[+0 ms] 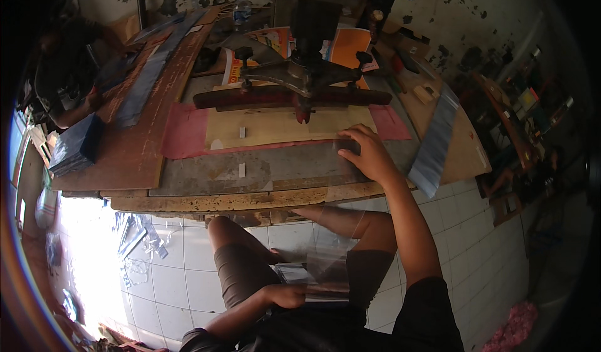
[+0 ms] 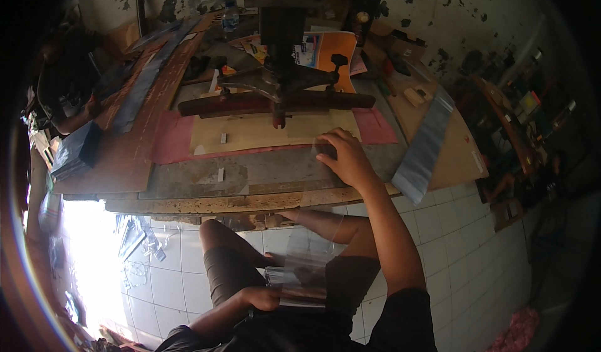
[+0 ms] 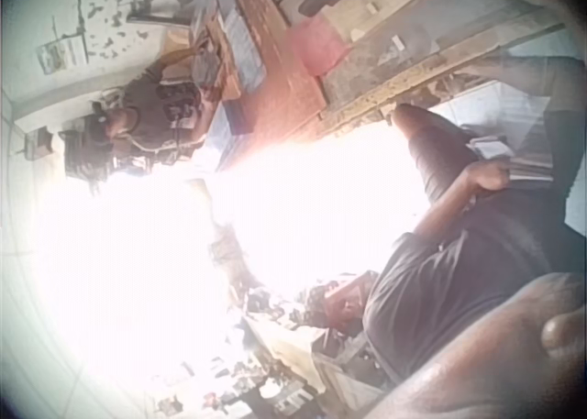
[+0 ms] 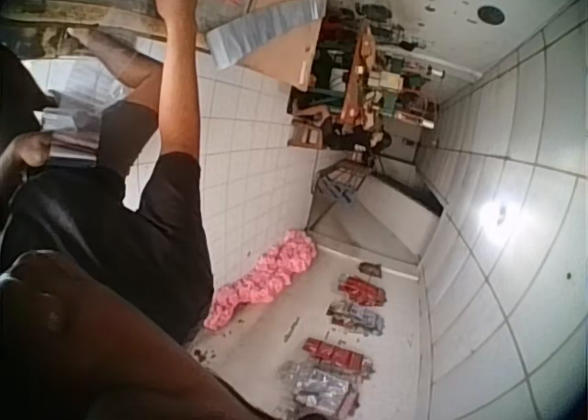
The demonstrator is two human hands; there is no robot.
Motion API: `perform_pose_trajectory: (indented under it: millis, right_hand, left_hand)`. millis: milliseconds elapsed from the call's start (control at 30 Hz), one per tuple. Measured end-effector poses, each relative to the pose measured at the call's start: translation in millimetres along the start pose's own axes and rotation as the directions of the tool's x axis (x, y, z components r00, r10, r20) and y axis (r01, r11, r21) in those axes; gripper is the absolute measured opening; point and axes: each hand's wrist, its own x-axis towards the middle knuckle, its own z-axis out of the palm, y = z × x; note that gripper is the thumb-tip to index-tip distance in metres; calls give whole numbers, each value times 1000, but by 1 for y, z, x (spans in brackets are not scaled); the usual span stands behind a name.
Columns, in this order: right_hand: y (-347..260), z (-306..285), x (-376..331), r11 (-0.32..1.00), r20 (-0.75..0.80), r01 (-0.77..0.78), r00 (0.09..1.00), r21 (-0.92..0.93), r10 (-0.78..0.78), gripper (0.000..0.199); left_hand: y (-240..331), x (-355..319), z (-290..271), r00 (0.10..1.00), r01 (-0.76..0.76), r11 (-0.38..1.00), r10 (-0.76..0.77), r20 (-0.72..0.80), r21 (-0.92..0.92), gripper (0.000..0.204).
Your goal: The person sits on the floor and operates a manual press machine. They repeatedly place small rectangular items under the press, pull the lever to activate the press, and then remove the items. The person handles the items one at a time in a repetitive cycle.
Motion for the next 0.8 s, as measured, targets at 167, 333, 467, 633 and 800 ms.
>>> perform_pose_trajectory:
  millis: [167, 333, 467, 633, 800]
  right_hand:
    - [3, 3, 3, 1000, -3, 8, 1000, 12, -8, 32]
    - [11, 1, 19, 999, 83, -42, 996, 28, 40, 24]
    - [2, 0, 23, 997, 91, -5, 996, -73, 12, 19]
    - [-3, 11, 6, 951, -6, 63, 998, -302, -68, 8]
    - [-38, -16, -20, 971, 241, 50, 970, -235, 8, 4]
  left_hand:
    - [9, -8, 10, 966, 244, 904, -257, 8, -350, 11]
    - [-1, -7, 6, 998, -66, 997, 65, 19, 46, 11]
    - [2, -7, 6, 988, 156, 975, -152, 37, -156, 7]
    - [10, -19, 5, 668, 718, 254, -516, 537, -648, 53]
    - [8, -66, 66, 697, 636, 248, -592, 405, -731, 53]
